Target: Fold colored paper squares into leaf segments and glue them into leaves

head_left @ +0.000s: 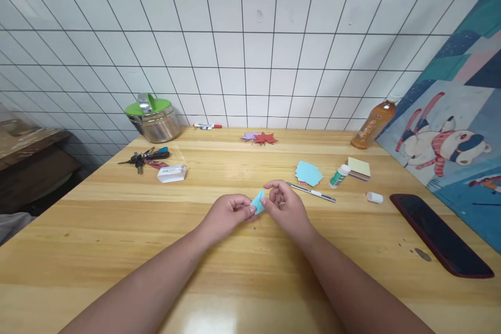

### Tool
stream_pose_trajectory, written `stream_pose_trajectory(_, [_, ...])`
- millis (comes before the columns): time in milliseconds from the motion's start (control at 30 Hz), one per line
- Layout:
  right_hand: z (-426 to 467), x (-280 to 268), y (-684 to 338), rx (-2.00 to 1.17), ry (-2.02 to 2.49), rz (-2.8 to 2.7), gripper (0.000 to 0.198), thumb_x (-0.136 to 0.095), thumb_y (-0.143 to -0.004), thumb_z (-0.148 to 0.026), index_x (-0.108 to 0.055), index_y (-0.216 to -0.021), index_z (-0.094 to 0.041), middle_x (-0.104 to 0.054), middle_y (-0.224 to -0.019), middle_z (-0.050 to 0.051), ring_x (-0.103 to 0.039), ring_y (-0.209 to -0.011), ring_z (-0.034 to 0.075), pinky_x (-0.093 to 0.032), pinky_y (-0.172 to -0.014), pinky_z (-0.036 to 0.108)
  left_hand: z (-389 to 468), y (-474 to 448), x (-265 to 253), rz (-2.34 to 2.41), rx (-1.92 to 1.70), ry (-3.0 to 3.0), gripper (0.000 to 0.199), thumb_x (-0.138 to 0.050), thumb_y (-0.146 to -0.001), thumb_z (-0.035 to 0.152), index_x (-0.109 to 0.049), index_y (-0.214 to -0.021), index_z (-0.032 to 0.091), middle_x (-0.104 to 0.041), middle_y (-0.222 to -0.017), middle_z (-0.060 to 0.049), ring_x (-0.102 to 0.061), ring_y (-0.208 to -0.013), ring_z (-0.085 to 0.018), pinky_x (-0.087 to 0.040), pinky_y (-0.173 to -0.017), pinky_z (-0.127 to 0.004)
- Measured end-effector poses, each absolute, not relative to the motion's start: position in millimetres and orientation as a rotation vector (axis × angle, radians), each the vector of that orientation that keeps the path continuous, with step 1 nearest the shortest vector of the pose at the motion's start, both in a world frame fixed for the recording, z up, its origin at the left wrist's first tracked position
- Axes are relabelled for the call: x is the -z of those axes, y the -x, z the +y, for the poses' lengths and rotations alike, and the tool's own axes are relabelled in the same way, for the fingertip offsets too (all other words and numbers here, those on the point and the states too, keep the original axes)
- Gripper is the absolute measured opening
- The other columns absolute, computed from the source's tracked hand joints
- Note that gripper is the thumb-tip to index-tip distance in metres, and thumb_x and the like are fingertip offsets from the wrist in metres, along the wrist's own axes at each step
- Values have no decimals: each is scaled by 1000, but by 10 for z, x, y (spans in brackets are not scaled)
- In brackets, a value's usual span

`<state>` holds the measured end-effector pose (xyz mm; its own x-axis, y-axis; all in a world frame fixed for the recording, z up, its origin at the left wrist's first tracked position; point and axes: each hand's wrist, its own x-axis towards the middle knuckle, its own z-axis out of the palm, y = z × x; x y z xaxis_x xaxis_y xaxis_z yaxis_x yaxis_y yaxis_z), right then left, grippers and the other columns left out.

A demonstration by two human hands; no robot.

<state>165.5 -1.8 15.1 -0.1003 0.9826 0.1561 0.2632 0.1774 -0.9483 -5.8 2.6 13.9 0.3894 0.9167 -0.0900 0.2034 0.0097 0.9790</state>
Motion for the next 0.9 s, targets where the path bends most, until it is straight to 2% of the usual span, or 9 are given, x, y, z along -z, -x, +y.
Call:
stream_pose_trajectory(100, [-64, -145, -1620, -883, 1266, -1670, 35, -64, -68, -35, -51, -98, -23, -51, -70, -5, -45, -50, 8, -38, -50, 21, 35, 72, -118, 1097, -851, -1572, 24, -59, -75, 35, -64, -66, 14, -61, -60, 0, -54, -58, -12, -39, -56, -21])
stream_pose_trajectory(233, [-70, -123, -1585, -928, 1270, -1748, 21, -62, -71, -37, -55, -82, -22, -57, -67, -4, -51, -55, 10, -41, -54, 22, 34, 88, -102, 1157, -898, -1704, 21, -57, -76, 33, -68, -69, 17, -65, -65, -1, -56, -63, -15, -40, -59, -21])
stream_pose_trajectory(367, [-31, -97, -1599, -899, 1283, -1739, 12, -57, -74, -28, -57, -84, -21, -60, -71, -2, -55, -58, 11, -43, -56, 22, 26, 91, -107, 1210, -909, -1763, 22, -56, -76, 34, -69, -70, 17, -66, -65, -1, -56, -63, -15, -40, -58, -21])
stream_pose_trajectory(467, [-18, -85, -1619, -777, 1312, -1774, 17, -53, -73, -19, -58, -89, -23, -62, -79, 0, -56, -62, 11, -44, -58, 22, 25, 89, -112, 1251, -920, -1774, 24, -56, -76, 36, -67, -67, 17, -62, -61, 0, -53, -60, -14, -38, -56, -21])
stream_pose_trajectory(600, [-19, -80, -1634, -656, 1310, -1853, 21, -50, -70, -12, -59, -85, -22, -62, -83, 1, -57, -68, 13, -44, -59, 22, 26, 87, -119, 1270, -896, -1784, 24, -57, -75, 36, -66, -65, 16, -59, -58, 1, -51, -58, -13, -36, -54, -20])
stream_pose_trajectory(767, [-5, -62, -1649, -638, 1318, -1865, 16, -50, -74, -15, -61, -81, -22, -64, -77, 2, -58, -68, 14, -43, -58, 22, 34, 90, -108, 1234, -883, -1771, 23, -56, -76, 35, -65, -67, 16, -60, -61, 1, -52, -60, -13, -38, -56, -21])
stream_pose_trajectory(900, [-13, -47, -1636, -730, 1309, -1877, 15, -47, -79, -20, -61, -83, -24, -64, -67, -1, -57, -58, 13, -40, -54, 21, 46, 79, -74, 1172, -877, -1652, 20, -58, -75, 35, -63, -81, 16, -65, -73, -1, -58, -69, -15, -43, -63, -23])
